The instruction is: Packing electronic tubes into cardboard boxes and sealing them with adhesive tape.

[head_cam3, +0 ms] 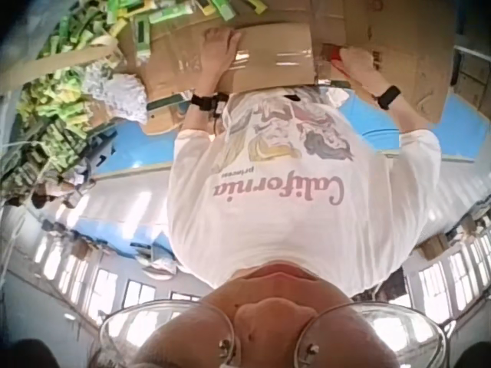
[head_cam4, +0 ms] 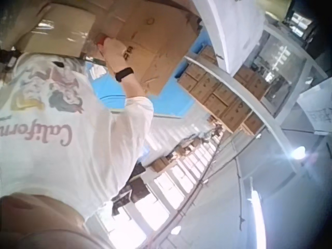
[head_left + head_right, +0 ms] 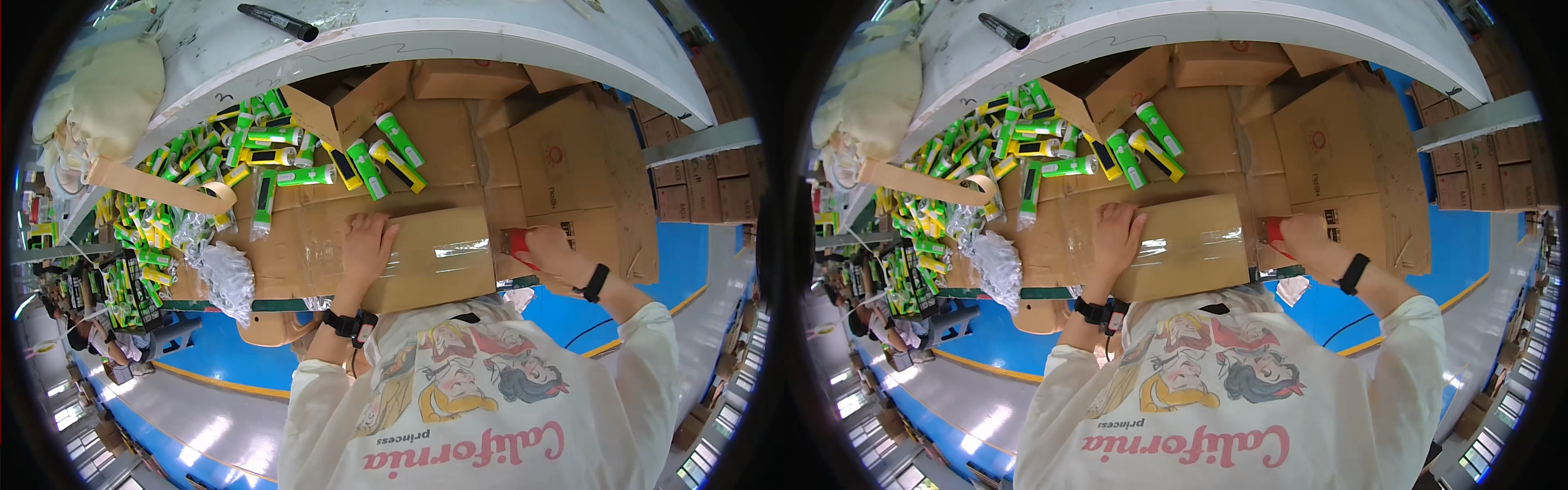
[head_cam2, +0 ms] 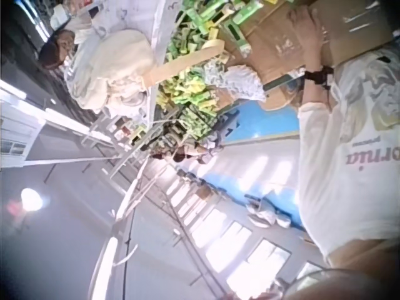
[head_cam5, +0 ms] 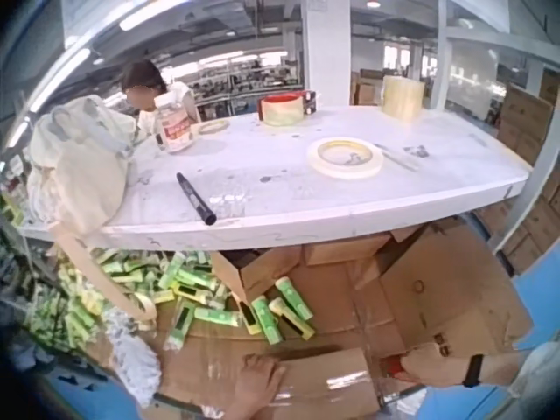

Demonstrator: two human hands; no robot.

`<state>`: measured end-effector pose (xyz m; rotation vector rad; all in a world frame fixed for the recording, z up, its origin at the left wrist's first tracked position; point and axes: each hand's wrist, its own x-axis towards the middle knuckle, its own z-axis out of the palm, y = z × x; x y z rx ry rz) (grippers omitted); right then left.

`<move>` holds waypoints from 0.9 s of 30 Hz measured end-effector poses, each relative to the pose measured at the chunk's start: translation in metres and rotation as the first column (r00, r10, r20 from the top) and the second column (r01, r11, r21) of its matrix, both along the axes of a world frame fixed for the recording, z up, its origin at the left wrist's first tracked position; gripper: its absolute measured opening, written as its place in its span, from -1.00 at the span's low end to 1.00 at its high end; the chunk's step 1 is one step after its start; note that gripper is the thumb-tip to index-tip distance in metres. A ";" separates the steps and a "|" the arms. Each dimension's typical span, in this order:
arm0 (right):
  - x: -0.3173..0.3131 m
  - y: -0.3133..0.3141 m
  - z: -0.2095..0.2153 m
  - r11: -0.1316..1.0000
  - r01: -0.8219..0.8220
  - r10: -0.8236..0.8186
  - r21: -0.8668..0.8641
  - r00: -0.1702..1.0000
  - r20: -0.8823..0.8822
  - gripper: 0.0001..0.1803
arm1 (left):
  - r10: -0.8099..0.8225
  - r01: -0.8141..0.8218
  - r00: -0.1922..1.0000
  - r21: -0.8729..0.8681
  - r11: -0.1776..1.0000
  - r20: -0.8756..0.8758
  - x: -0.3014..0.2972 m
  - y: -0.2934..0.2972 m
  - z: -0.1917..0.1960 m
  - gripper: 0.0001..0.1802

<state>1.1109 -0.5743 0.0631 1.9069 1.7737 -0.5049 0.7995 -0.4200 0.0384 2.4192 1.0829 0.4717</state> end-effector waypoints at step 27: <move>-0.133 0.012 -0.006 0.735 -0.008 0.407 0.679 0.805 -0.431 -0.38 | 0.067 -0.028 0.978 0.195 0.980 -0.195 -0.004 -0.039 -0.011 -0.41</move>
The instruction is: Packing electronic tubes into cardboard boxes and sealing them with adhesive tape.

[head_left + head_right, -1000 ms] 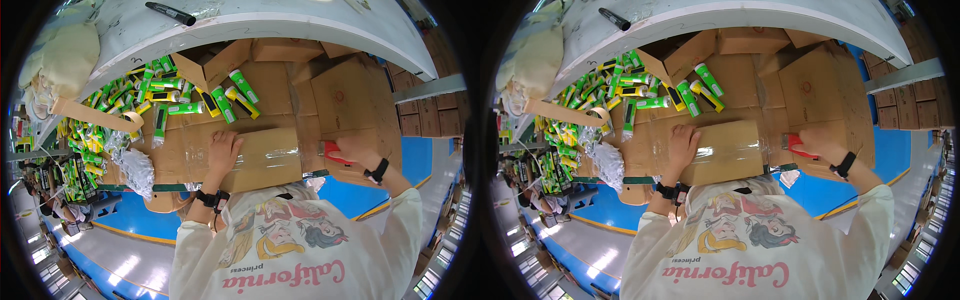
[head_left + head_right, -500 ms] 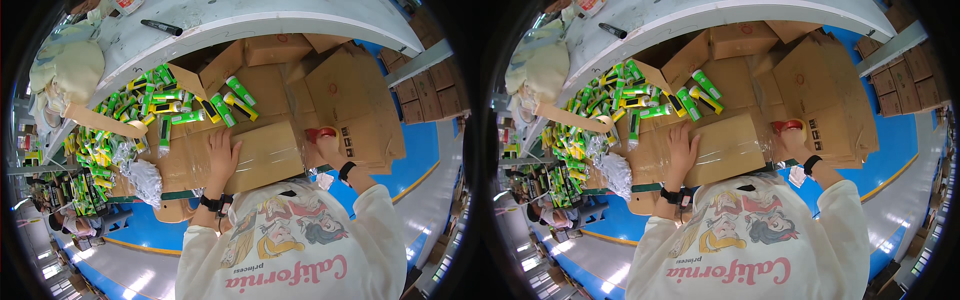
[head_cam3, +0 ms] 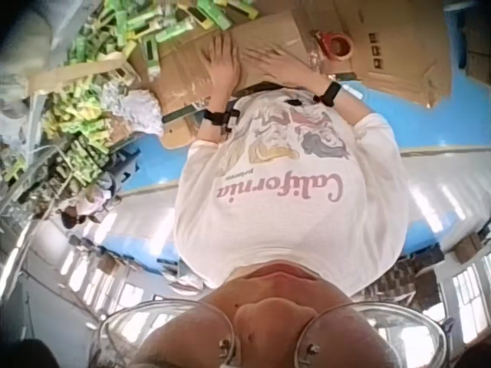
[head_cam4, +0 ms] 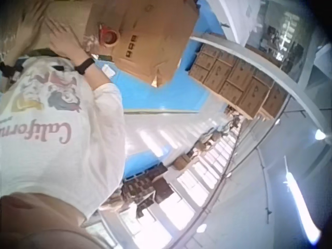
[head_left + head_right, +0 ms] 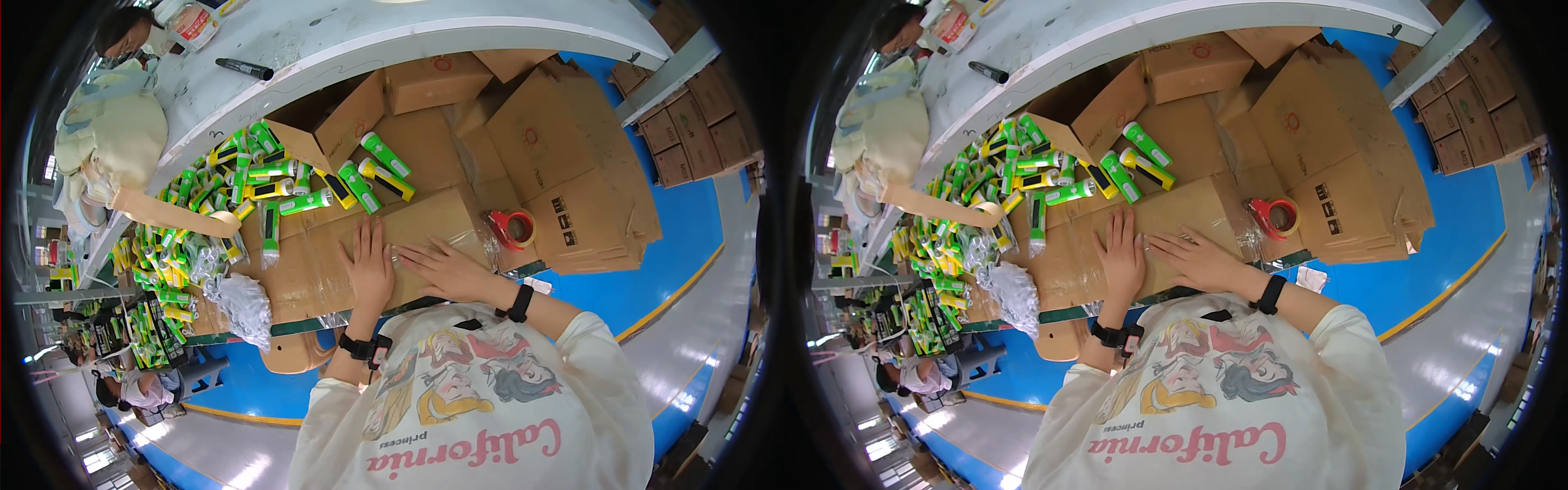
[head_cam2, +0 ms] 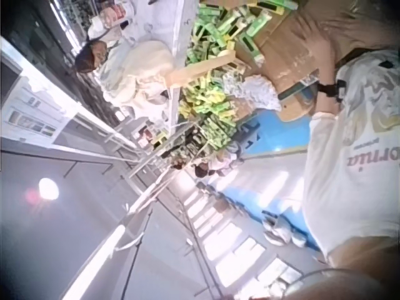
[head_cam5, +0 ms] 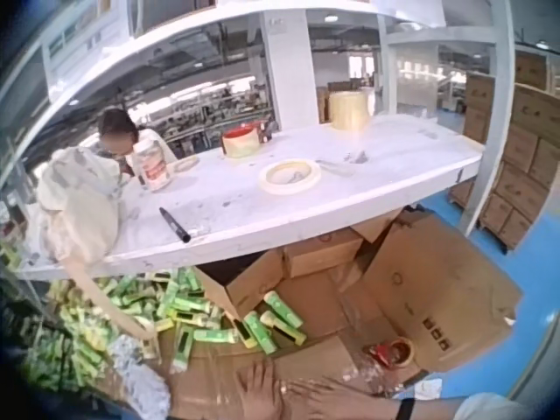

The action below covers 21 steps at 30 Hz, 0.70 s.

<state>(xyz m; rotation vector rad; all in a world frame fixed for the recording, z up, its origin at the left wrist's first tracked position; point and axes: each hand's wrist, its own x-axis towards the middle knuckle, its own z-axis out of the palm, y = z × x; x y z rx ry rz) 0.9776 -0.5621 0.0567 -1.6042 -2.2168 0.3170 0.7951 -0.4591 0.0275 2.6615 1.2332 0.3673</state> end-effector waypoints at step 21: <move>0.106 -0.028 0.008 0.709 0.652 -0.682 -0.270 0.535 -0.498 -0.36 | 0.058 0.097 0.921 -0.373 0.923 0.385 -0.028 0.002 0.038 -0.44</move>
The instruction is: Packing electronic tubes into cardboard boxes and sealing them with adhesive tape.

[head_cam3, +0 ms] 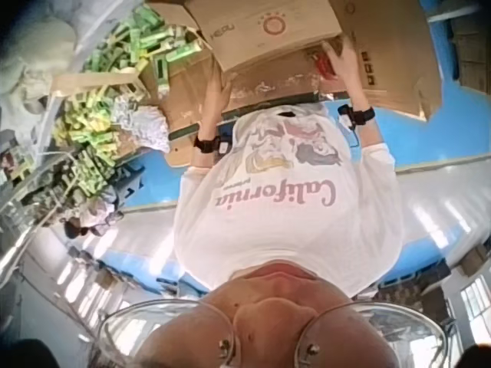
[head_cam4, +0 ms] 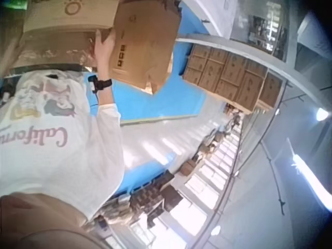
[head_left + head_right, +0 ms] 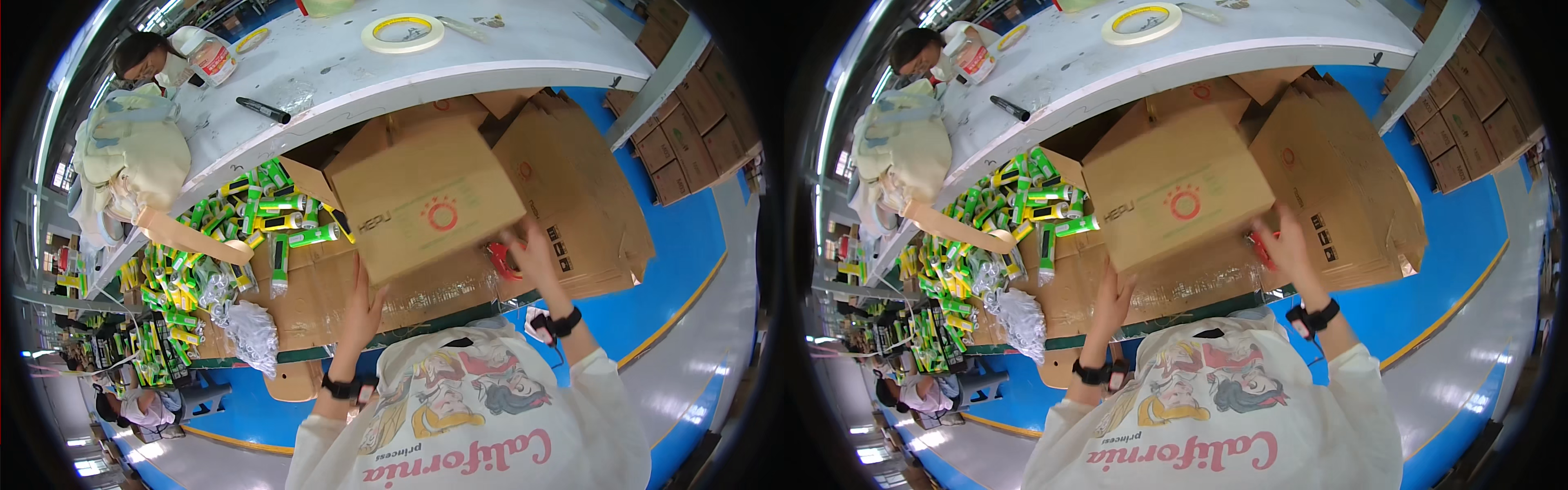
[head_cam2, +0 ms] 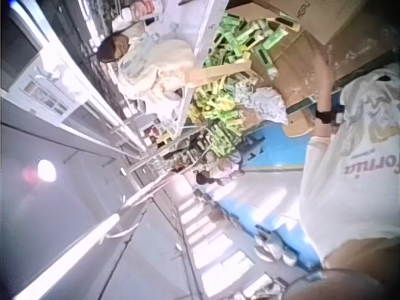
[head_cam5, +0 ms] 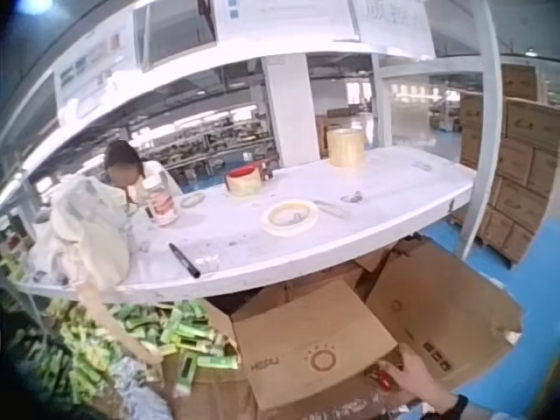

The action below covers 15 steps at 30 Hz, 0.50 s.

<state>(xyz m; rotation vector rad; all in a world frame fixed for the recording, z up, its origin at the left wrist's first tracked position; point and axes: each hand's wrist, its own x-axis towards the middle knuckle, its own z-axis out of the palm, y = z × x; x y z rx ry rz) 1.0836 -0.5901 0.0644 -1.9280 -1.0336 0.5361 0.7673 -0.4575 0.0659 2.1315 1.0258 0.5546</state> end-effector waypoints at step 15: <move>0.056 -0.076 0.015 0.844 0.485 -0.035 -0.229 0.476 0.879 -0.20 | -0.345 0.425 0.904 -0.422 0.801 0.254 0.141 0.055 -0.094 -0.20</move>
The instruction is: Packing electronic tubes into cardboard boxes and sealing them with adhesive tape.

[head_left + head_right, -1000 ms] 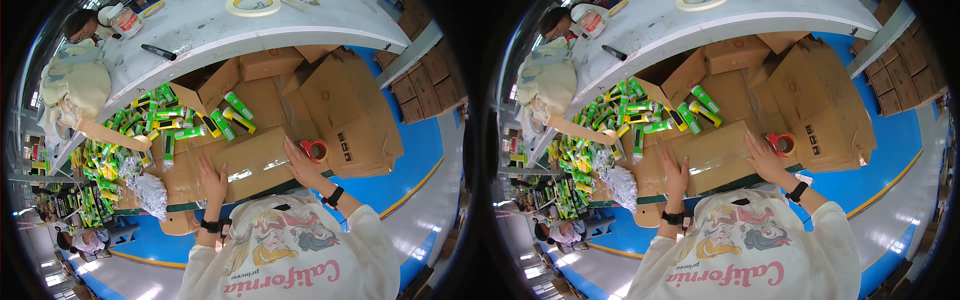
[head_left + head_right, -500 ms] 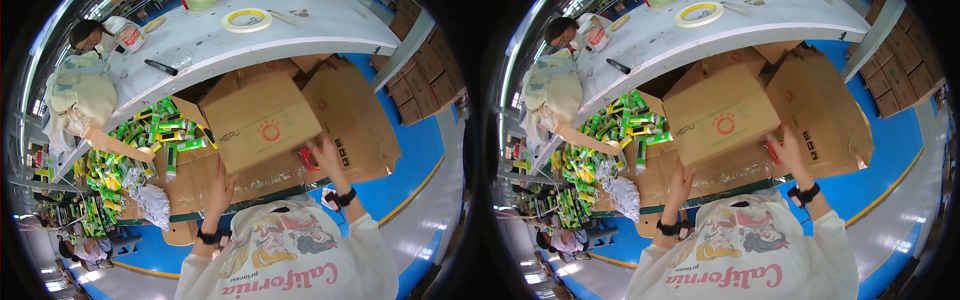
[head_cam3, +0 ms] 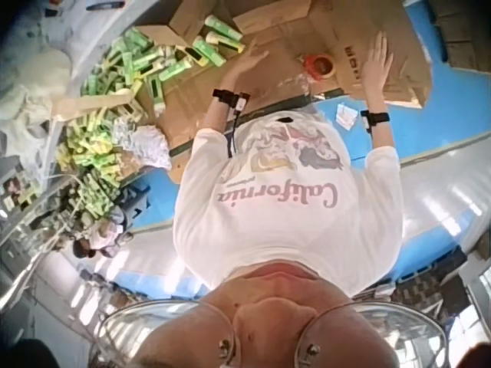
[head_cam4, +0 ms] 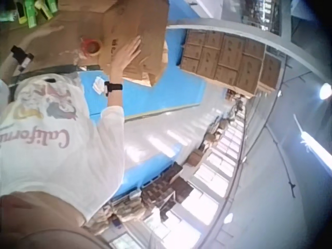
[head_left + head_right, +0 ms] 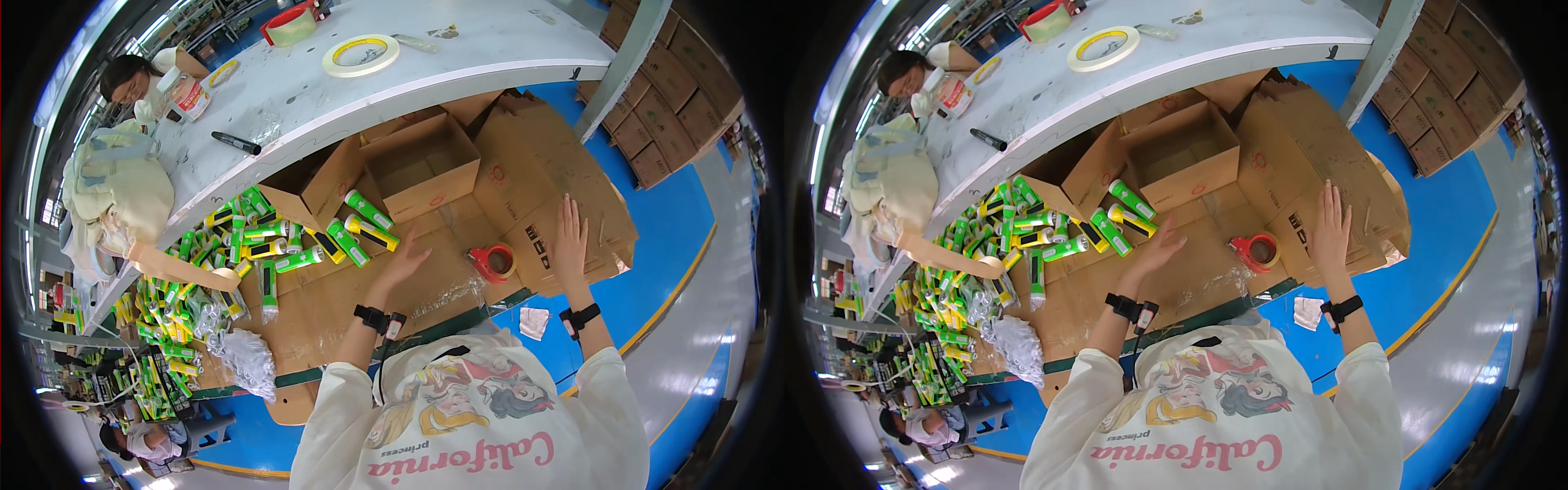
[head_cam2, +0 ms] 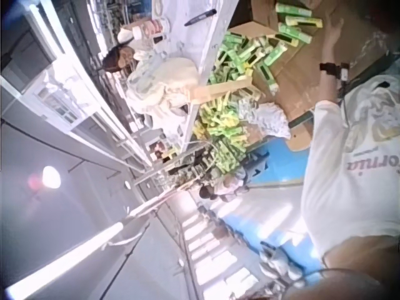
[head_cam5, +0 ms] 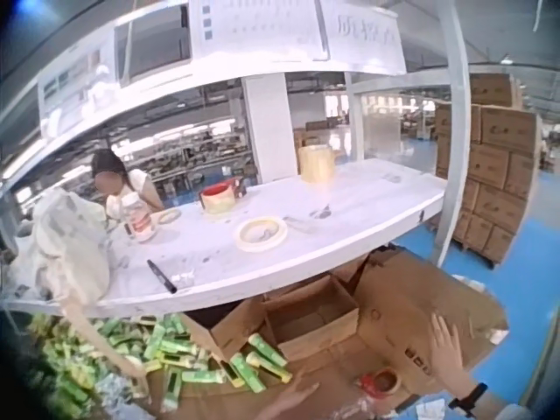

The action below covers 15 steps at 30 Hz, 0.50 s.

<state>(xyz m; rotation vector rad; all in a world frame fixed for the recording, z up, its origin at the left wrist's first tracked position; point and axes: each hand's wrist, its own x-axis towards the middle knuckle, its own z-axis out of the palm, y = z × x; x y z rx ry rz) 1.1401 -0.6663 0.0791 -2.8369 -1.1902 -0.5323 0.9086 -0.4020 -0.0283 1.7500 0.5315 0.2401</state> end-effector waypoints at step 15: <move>-0.001 0.031 0.039 0.949 -0.112 0.158 0.296 0.978 -0.137 -0.59 | -0.257 0.248 0.948 -0.069 0.966 -0.189 -0.048 -0.041 -0.028 -0.29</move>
